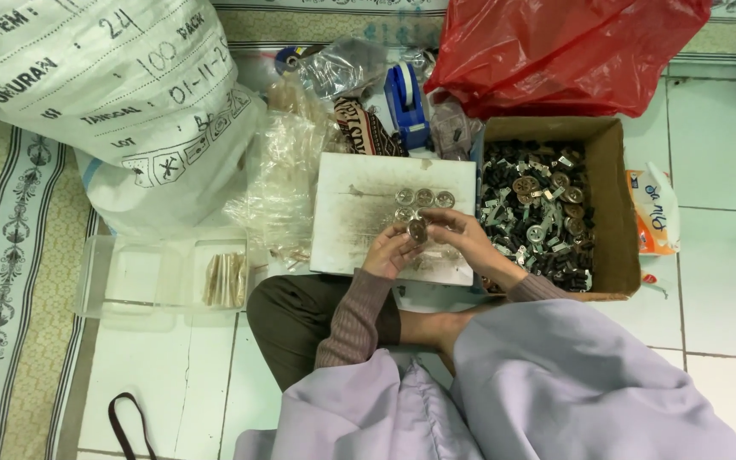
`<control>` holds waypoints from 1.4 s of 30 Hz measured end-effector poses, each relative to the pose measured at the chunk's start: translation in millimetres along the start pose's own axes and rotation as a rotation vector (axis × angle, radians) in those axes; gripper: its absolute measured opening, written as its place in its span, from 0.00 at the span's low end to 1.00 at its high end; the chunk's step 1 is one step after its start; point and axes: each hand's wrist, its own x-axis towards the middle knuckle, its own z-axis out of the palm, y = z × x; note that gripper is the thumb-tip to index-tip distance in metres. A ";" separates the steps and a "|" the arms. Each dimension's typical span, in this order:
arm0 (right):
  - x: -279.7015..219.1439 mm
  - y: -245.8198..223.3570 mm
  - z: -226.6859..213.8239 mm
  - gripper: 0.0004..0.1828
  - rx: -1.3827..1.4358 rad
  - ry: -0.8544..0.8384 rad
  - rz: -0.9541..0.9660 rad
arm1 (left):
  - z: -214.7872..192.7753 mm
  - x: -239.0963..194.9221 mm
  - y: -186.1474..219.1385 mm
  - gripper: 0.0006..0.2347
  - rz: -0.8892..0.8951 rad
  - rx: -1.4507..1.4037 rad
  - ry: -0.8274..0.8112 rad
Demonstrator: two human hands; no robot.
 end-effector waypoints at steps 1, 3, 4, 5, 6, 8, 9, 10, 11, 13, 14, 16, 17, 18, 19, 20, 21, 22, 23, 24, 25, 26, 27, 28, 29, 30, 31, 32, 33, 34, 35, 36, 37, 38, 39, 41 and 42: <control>4.8 9.0 -3.6 0.27 0.000 -0.001 0.001 | 6.5 -4.3 3.9 0.09 0.000 -0.001 0.001; 14.5 26.9 -10.9 0.26 0.335 0.078 0.190 | 19.7 -12.8 11.9 0.07 0.002 0.075 0.180; 15.0 28.9 -12.0 0.26 0.334 0.076 0.191 | 10.1 -9.3 9.0 0.07 0.002 0.074 0.181; 15.7 30.9 -13.0 0.19 0.394 0.141 0.236 | 0.4 -5.8 6.4 0.08 -0.001 0.136 0.261; 16.4 32.8 -14.0 0.13 0.454 0.206 0.281 | -9.2 -2.4 3.7 0.09 -0.003 0.198 0.342; 19.2 41.0 -16.6 0.14 0.423 0.220 0.292 | -25.7 0.7 1.0 0.13 -0.024 0.339 0.409; 19.4 45.7 -18.0 0.14 0.392 0.236 0.306 | -33.9 1.3 -1.6 0.16 -0.048 0.478 0.477; 18.2 46.2 -19.8 0.14 0.392 0.236 0.307 | -27.6 -3.1 2.2 0.16 -0.049 0.478 0.477; 17.8 46.2 -21.5 0.15 0.378 0.232 0.314 | -21.3 -7.1 6.6 0.18 -0.076 0.569 0.501; 18.1 49.3 -24.3 0.17 0.363 0.228 0.322 | -10.8 -12.2 11.2 0.20 -0.103 0.659 0.526; 18.9 52.4 -25.4 0.19 0.313 0.234 0.315 | -6.7 -13.4 11.3 0.18 -0.088 0.774 0.560; 16.9 52.5 -23.6 0.21 0.264 0.240 0.311 | 2.2 -13.9 12.2 0.17 -0.073 0.888 0.594; 14.7 49.1 -20.9 0.23 0.197 0.258 0.302 | 7.1 -12.6 13.7 0.15 -0.011 0.976 0.596; 12.6 45.7 -18.2 0.26 0.131 0.277 0.292 | 12.0 -11.2 15.2 0.13 0.052 1.063 0.598; 14.8 51.8 -20.7 0.26 0.130 0.277 0.292 | 13.1 -9.5 14.7 0.13 0.052 1.062 0.598; 17.1 57.9 -23.3 0.24 0.073 0.265 0.273 | 14.2 -7.8 14.2 0.13 0.071 1.125 0.587; 19.3 64.2 -26.0 0.22 0.016 0.254 0.253 | 15.4 -5.7 13.7 0.13 0.089 1.189 0.575; 19.2 66.5 -26.6 0.22 0.016 0.255 0.253 | 21.1 -8.1 17.0 0.13 0.089 1.189 0.573; 19.2 69.0 -26.6 0.20 -0.029 0.259 0.241 | 26.4 -11.0 20.5 0.14 0.073 1.246 0.568; 19.4 71.6 -26.7 0.18 -0.074 0.262 0.229 | 31.6 -13.8 24.0 0.14 0.057 1.303 0.562; 18.7 72.3 -26.3 0.18 -0.074 0.261 0.230 | 22.5 -12.8 17.0 0.14 0.056 1.303 0.563; 18.2 73.0 -25.9 0.19 -0.083 0.277 0.221 | 13.2 -11.8 10.1 0.14 0.174 1.377 0.541; 17.9 73.4 -25.7 0.19 -0.093 0.294 0.212 | 4.2 -10.2 3.5 0.15 0.296 1.449 0.516; 19.1 77.2 -27.2 0.19 -0.093 0.294 0.213 | 2.5 -10.9 0.6 0.15 0.295 1.448 0.516; 19.8 81.4 -28.3 0.19 -0.155 0.305 0.184 | 0.5 -12.2 -2.7 0.14 0.421 1.460 0.502; 20.6 85.7 -29.3 0.19 -0.216 0.315 0.155 | -1.5 -13.6 -5.9 0.13 0.547 1.468 0.487; 20.1 85.5 -28.0 0.19 -0.216 0.313 0.156 | -3.6 -11.5 -8.5 0.13 0.546 1.469 0.489; 19.5 85.2 -26.6 0.17 -0.317 0.317 0.076 | -5.6 -9.5 -10.9 0.12 0.646 1.479 0.487; 19.2 85.0 -24.6 0.15 -0.416 0.319 -0.005 | -8.0 -8.0 -12.9 0.12 0.746 1.489 0.486; 17.8 78.8 -21.2 0.15 -0.414 0.315 -0.005 | -11.8 -5.0 -15.9 0.12 0.745 1.490 0.490; 17.0 72.3 -18.0 0.13 -0.587 0.290 -0.100 | -15.7 -1.4 -18.5 0.13 0.841 1.528 0.452; 16.2 65.7 -14.9 0.12 -0.758 0.262 -0.198 | -19.4 2.3 -21.0 0.13 0.937 1.564 0.412; 20.4 74.3 -13.3 0.12 -0.757 0.262 -0.198 | -20.2 2.0 -22.2 0.13 0.938 1.565 0.413; 24.5 82.8 -12.0 0.10 -0.887 0.269 -0.366 | -20.9 1.8 -23.7 0.14 0.929 1.611 0.430; 28.0 91.7 -10.8 0.09 -1.013 0.278 -0.534 | -21.3 1.6 -25.4 0.15 0.919 1.657 0.444; 26.0 87.1 -6.0 0.09 -1.100 0.286 -0.586 | -25.2 5.1 -27.5 0.12 0.945 1.708 0.450; 25.2 84.9 -3.3 0.09 -1.190 0.291 -0.638 | -27.4 6.6 -28.5 0.10 0.971 1.758 0.457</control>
